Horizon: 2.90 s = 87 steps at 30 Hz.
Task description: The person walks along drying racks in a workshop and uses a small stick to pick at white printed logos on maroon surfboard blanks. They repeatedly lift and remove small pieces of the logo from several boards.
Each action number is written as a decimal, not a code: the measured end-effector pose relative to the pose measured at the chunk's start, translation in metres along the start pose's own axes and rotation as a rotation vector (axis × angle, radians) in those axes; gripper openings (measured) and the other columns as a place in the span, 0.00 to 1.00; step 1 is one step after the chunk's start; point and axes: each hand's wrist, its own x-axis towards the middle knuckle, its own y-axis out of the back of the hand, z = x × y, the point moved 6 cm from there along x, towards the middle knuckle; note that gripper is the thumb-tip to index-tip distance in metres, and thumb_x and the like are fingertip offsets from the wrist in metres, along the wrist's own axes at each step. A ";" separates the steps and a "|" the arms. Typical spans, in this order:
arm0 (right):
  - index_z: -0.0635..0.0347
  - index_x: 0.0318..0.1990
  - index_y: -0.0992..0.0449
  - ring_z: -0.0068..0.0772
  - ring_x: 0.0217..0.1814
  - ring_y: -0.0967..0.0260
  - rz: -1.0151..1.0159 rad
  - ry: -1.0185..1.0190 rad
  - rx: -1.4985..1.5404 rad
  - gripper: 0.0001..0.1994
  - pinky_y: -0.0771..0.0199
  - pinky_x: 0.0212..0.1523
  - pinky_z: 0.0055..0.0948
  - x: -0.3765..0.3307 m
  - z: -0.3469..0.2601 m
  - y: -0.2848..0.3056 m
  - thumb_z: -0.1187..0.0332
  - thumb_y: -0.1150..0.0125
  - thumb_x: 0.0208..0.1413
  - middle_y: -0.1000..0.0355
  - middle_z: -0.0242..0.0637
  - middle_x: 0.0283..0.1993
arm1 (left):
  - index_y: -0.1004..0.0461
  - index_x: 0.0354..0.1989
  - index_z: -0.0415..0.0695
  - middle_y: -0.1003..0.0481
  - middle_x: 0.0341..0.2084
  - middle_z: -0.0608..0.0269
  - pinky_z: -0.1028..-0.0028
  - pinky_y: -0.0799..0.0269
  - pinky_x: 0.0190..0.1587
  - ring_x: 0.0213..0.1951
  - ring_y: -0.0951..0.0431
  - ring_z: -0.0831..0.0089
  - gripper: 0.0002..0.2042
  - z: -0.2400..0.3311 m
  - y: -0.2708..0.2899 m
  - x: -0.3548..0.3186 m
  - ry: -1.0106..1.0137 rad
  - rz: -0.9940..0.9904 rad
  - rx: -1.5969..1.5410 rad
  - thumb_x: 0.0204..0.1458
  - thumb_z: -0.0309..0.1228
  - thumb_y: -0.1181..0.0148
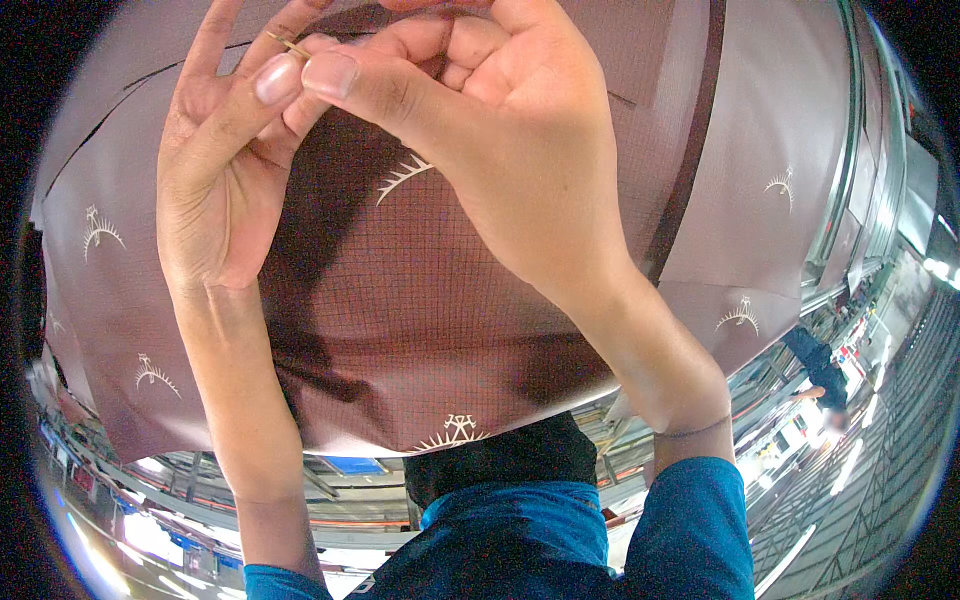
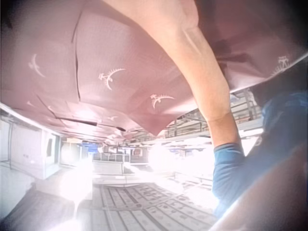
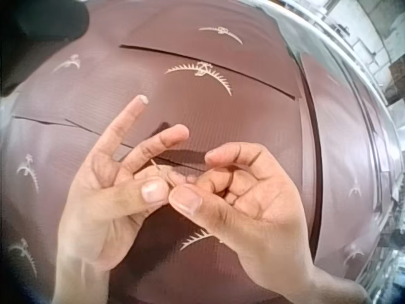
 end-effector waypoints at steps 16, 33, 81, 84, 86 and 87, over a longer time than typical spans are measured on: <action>0.39 0.46 0.14 0.45 0.63 0.36 -0.307 0.950 -1.694 0.21 0.36 0.62 0.42 -0.057 -0.008 0.033 0.41 0.45 0.59 0.34 0.48 0.64 | 0.58 0.73 0.37 0.31 0.41 0.58 0.52 0.26 0.60 0.37 0.18 0.67 0.47 0.011 0.008 0.001 -0.083 0.073 0.047 0.46 0.13 0.34; 0.35 0.47 0.14 0.49 0.70 0.41 -0.311 0.948 -1.826 0.23 0.43 0.68 0.49 -0.059 0.000 0.041 0.37 0.50 0.60 0.40 0.55 0.70 | 0.66 0.75 0.38 0.30 0.42 0.58 0.52 0.24 0.58 0.36 0.18 0.69 0.51 0.009 0.010 0.003 -0.147 0.015 0.161 0.46 0.14 0.35; 0.54 0.54 0.26 0.57 0.68 0.40 -0.020 0.488 -1.568 0.23 0.45 0.66 0.54 -0.008 -0.044 0.107 0.52 0.35 0.57 0.37 0.51 0.67 | 0.64 0.77 0.50 0.33 0.37 0.52 0.41 0.33 0.63 0.30 0.20 0.64 0.57 0.008 0.052 -0.007 0.173 -0.098 -0.231 0.35 0.04 0.44; 0.53 0.53 0.25 0.56 0.68 0.40 -0.022 0.472 -1.600 0.22 0.45 0.66 0.53 -0.009 -0.042 0.108 0.50 0.35 0.56 0.36 0.50 0.67 | 0.61 0.77 0.49 0.32 0.37 0.51 0.42 0.34 0.63 0.32 0.19 0.64 0.56 0.006 0.052 -0.008 0.180 -0.081 -0.268 0.35 0.03 0.44; 0.52 0.53 0.24 0.56 0.68 0.40 -0.016 0.458 -1.622 0.22 0.45 0.66 0.53 -0.009 -0.042 0.112 0.50 0.35 0.56 0.36 0.50 0.67 | 0.60 0.77 0.48 0.32 0.37 0.51 0.42 0.34 0.63 0.33 0.19 0.64 0.56 0.002 0.051 -0.007 0.187 -0.067 -0.284 0.35 0.03 0.45; 0.52 0.52 0.24 0.55 0.68 0.40 -0.015 0.457 -1.628 0.22 0.45 0.66 0.53 -0.009 -0.042 0.113 0.50 0.36 0.57 0.36 0.50 0.66 | 0.59 0.76 0.47 0.32 0.38 0.50 0.43 0.33 0.63 0.33 0.19 0.64 0.55 0.000 0.050 -0.005 0.171 -0.097 -0.289 0.35 0.03 0.45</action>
